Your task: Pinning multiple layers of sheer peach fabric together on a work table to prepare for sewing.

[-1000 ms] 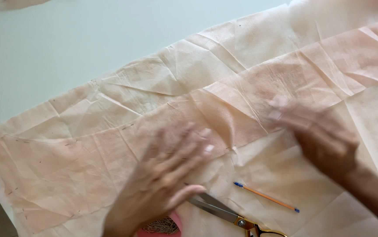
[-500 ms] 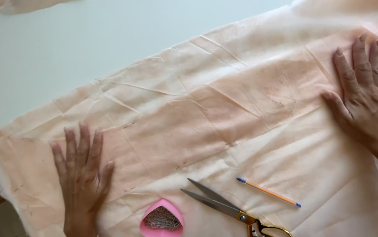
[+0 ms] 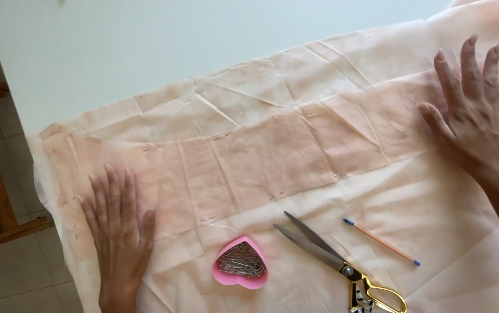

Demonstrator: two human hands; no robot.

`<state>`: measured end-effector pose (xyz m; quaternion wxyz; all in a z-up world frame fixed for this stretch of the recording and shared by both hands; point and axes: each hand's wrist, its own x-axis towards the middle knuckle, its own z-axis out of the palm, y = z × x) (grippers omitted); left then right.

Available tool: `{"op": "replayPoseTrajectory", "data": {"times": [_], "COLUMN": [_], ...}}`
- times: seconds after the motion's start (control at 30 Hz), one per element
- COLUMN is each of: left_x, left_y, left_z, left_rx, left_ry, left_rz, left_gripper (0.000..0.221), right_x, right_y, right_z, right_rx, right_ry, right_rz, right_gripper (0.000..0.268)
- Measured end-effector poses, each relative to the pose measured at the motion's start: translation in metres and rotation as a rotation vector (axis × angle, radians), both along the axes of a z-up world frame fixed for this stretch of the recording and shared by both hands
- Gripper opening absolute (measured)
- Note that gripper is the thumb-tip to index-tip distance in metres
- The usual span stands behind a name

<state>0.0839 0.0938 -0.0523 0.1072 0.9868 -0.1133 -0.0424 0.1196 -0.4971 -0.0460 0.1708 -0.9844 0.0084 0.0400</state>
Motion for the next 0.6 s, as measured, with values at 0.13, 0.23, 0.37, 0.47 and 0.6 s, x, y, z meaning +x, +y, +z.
{"op": "replayPoseTrajectory", "data": {"times": [0.13,0.23,0.37,0.47,0.6], "left_x": [0.003,-0.002,0.002,-0.001,0.0], "left_y": [0.011,0.019,0.017,0.01,0.011], "left_z": [-0.01,-0.015,-0.021,-0.008,-0.011], "left_rx": [-0.016,0.027,0.065,-0.013,-0.009], "left_ry": [-0.044,-0.008,-0.002,-0.094,-0.138], "left_rz": [0.034,0.064,0.072,0.052,0.056], "left_gripper": [0.073,0.076,0.078,0.075,0.076], "right_x": [0.007,0.007,0.003,-0.034,-0.082], "right_y": [-0.023,-0.025,0.001,0.081,0.233], "right_z": [-0.029,-0.034,-0.02,0.014,0.047], "right_rx": [-0.069,-0.015,0.081,-0.037,0.293], "right_ry": [-0.043,-0.069,-0.206,-0.331,0.441], "right_rz": [0.028,0.063,0.164,0.201,0.001], "right_gripper": [0.092,0.085,0.072,0.072,0.05]}}
